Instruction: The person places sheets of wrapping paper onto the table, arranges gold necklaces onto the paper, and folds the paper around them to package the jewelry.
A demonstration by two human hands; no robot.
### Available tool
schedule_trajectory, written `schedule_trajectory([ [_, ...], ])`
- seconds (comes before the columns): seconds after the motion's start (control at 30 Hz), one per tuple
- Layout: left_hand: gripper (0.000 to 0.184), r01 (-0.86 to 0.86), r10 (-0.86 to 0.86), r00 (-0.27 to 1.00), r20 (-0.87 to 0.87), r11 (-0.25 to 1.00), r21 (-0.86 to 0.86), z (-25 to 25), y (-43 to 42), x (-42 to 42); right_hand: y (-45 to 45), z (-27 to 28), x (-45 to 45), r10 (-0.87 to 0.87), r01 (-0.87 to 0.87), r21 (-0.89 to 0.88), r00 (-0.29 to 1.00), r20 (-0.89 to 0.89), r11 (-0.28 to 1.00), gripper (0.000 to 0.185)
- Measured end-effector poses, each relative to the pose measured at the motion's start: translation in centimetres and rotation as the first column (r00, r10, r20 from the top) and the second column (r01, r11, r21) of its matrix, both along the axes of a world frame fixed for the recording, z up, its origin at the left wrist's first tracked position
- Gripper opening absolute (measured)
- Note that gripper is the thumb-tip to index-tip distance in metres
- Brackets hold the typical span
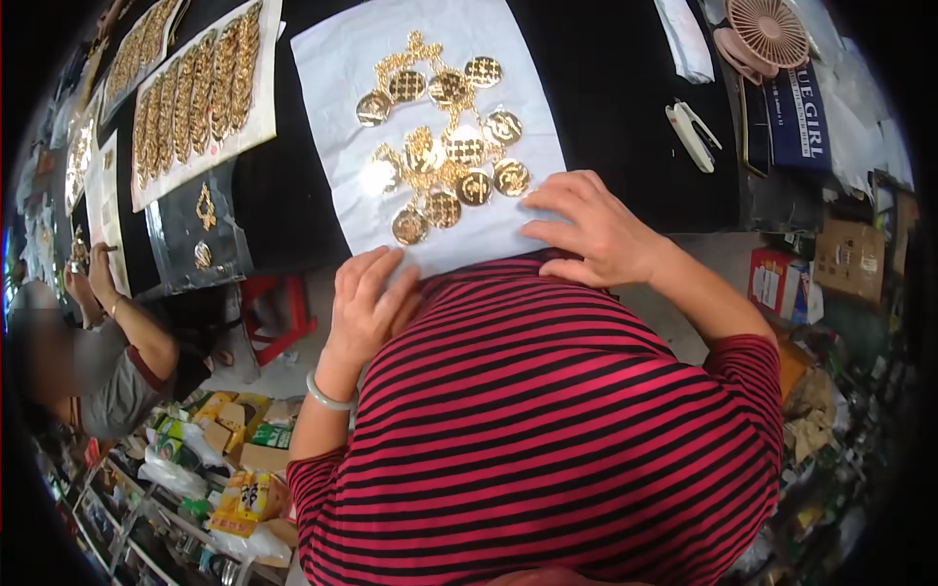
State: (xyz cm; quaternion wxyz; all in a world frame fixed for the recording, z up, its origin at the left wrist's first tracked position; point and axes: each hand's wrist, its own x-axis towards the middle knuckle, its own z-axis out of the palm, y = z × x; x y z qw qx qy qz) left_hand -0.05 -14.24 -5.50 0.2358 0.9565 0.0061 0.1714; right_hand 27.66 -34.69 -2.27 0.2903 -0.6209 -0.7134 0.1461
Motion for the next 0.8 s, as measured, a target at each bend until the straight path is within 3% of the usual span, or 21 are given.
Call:
schedule_trajectory([
  [0.1,0.037,-0.078,0.079,0.997,0.016,0.997,-0.014,-2.0,-0.9,-1.9,-1.8,-2.4,-0.5,-0.047,0.045,-0.076,0.999,-0.017,0.996,0.038],
  [0.2,0.027,-0.259,0.288,0.957,0.029,0.895,-0.363,-1.0,-0.9,-1.2,-2.0,-3.0,-0.2,-0.122,0.108,-0.139,0.988,-0.099,0.984,0.039],
  [0.23,0.027,-0.259,0.293,0.955,0.043,0.898,-0.355,0.0,-1.2,-0.8,-1.6,-2.3,-0.7,-0.128,0.125,-0.059,0.99,-0.055,0.99,0.036],
  [0.3,0.023,-0.255,0.25,0.966,0.064,0.962,0.101,2.8,-2.4,0.8,-1.2,-1.3,-1.7,-0.159,0.155,0.105,0.987,0.028,0.982,0.029],
  [0.33,0.022,-0.237,0.229,0.971,0.062,0.915,0.326,3.4,-2.7,1.2,-1.4,-1.4,-2.0,-0.16,0.155,0.116,0.987,0.033,0.981,0.029],
  [0.37,0.022,-0.238,0.227,0.971,0.071,0.912,0.334,3.0,-2.6,1.0,-1.6,-2.0,-2.3,-0.166,0.156,0.141,0.984,0.062,0.978,0.024],
  [0.47,0.021,-0.2,0.179,0.971,0.159,0.972,0.126,0.5,-1.4,0.6,-1.7,-2.6,-2.3,-0.201,0.173,0.209,0.972,0.121,0.963,0.015],
  [0.5,0.021,-0.192,0.17,0.972,0.162,0.973,0.131,0.2,-0.9,0.2,-1.7,-2.6,-2.1,-0.225,0.227,0.141,0.974,-0.034,0.964,0.012],
  [0.57,0.017,-0.239,0.26,0.965,0.026,0.92,-0.311,0.3,-0.5,-0.5,-2.0,-2.6,-1.6,-0.282,0.291,-0.025,0.899,-0.336,0.956,0.006],
  [0.6,0.016,-0.27,0.281,0.958,-0.057,0.816,-0.511,0.3,-0.5,-0.8,-1.9,-2.6,-1.6,-0.286,0.294,-0.027,0.897,-0.337,0.955,0.006],
  [0.8,0.013,-0.319,0.315,0.943,-0.102,0.78,-0.539,1.2,-0.6,-0.2,-0.8,-2.3,-1.8,-0.329,0.326,-0.056,0.906,-0.265,0.944,0.004],
])
